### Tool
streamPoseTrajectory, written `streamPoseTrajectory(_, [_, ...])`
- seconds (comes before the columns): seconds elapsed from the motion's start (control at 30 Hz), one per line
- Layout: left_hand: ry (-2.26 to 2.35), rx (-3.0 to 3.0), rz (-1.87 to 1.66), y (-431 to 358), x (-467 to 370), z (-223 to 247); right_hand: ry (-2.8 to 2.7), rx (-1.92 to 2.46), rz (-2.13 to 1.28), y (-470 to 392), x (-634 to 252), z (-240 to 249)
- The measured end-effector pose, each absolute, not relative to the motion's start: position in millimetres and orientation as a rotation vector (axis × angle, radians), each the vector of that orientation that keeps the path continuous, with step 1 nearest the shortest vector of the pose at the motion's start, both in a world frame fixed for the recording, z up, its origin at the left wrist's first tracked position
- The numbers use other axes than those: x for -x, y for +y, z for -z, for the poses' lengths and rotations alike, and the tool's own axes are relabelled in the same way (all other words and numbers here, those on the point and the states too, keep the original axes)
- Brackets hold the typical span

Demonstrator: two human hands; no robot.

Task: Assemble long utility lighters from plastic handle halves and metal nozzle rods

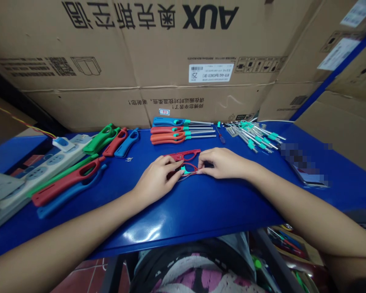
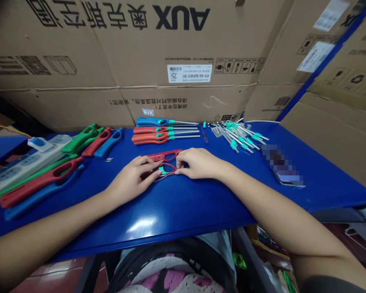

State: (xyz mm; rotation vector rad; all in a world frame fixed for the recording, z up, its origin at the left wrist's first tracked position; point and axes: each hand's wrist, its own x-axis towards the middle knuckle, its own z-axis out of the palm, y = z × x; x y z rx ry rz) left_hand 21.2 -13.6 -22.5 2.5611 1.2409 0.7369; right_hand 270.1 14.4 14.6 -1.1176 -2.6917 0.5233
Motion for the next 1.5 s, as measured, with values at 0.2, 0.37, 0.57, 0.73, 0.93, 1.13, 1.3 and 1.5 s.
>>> streamPoseTrajectory(0.2, [1.207, -2.577, -0.707, -17, -23, 26, -2.452, 1.055, -0.712, 33, -289, -15])
streamPoseTrajectory(0.37, [1.221, -2.678, -0.525, -23, -16, 8, -2.137, 1.592, 0.108, 68, -327, -7])
streamPoseTrajectory(0.57, [1.222, -2.779, -0.326, -25, -10, -14, -1.989, 2.172, 0.402, 87, -355, 9])
streamPoseTrajectory(0.73, [1.094, -2.777, -0.390, -24, -11, -3, -1.999, 2.223, 0.273, 89, -349, 10])
streamPoseTrajectory(0.93, [1.002, -2.670, -0.561, -22, -12, 12, -1.978, 2.260, 0.251, 84, -346, 4])
streamPoseTrajectory(1.13, [0.995, -2.632, -0.645, -21, -15, 19, -1.942, 1.849, 0.189, 71, -333, -13])
streamPoseTrajectory(1.3, [1.023, -2.602, -0.697, -18, -17, 22, -2.052, 1.184, -0.076, 41, -285, -7])
streamPoseTrajectory(1.5, [1.034, -2.561, -0.704, -19, -18, 21, -2.158, 0.980, -0.135, 15, -251, 6])
